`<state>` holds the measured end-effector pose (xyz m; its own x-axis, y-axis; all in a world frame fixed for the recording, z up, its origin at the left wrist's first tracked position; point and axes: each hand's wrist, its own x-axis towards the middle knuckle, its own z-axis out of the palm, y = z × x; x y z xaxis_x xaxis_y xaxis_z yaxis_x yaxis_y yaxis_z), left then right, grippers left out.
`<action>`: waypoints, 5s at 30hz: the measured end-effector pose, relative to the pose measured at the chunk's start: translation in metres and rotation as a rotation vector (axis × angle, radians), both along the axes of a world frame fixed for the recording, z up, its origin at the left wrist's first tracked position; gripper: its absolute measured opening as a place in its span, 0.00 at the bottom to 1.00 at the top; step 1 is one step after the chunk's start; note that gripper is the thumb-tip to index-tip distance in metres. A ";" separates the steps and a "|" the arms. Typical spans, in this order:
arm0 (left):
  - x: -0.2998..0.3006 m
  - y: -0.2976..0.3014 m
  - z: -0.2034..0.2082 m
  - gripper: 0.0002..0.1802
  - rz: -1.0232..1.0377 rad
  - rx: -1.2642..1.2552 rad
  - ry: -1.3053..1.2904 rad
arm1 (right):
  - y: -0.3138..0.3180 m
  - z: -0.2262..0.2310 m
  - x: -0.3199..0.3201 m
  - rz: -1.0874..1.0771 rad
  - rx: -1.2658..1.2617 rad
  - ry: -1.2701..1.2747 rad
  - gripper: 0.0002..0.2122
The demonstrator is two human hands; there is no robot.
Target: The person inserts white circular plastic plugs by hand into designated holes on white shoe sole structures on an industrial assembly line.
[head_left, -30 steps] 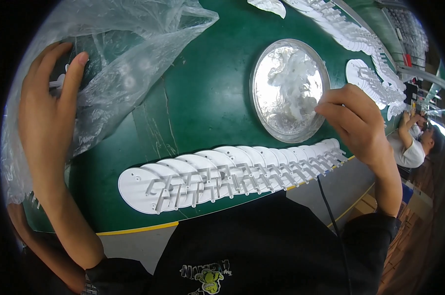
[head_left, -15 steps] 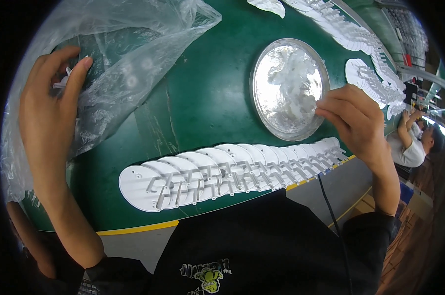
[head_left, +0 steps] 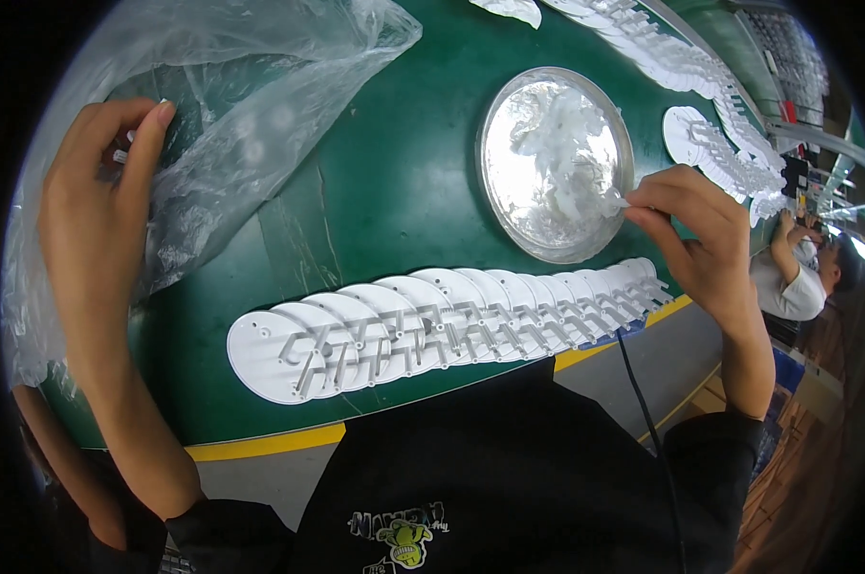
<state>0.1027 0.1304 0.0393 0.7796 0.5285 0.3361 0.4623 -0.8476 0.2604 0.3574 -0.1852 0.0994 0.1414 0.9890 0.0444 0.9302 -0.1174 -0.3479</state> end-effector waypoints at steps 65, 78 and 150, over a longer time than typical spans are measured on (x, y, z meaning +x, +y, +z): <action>0.002 -0.094 0.025 0.26 -0.680 -0.420 -0.556 | 0.070 0.030 -0.113 0.091 0.122 0.328 0.17; -0.004 0.008 0.018 0.12 0.010 0.083 0.007 | 0.034 0.031 -0.009 -0.095 0.196 -0.088 0.06; 0.020 -0.027 -0.008 0.08 -0.626 -0.494 -1.050 | 0.076 0.011 -0.129 0.427 0.238 0.036 0.12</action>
<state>0.1229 0.1037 0.0309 0.4232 0.4171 0.8043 -0.5813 -0.5560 0.5941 0.2289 -0.1093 0.1103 -0.2691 0.9220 0.2785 0.8649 0.3585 -0.3512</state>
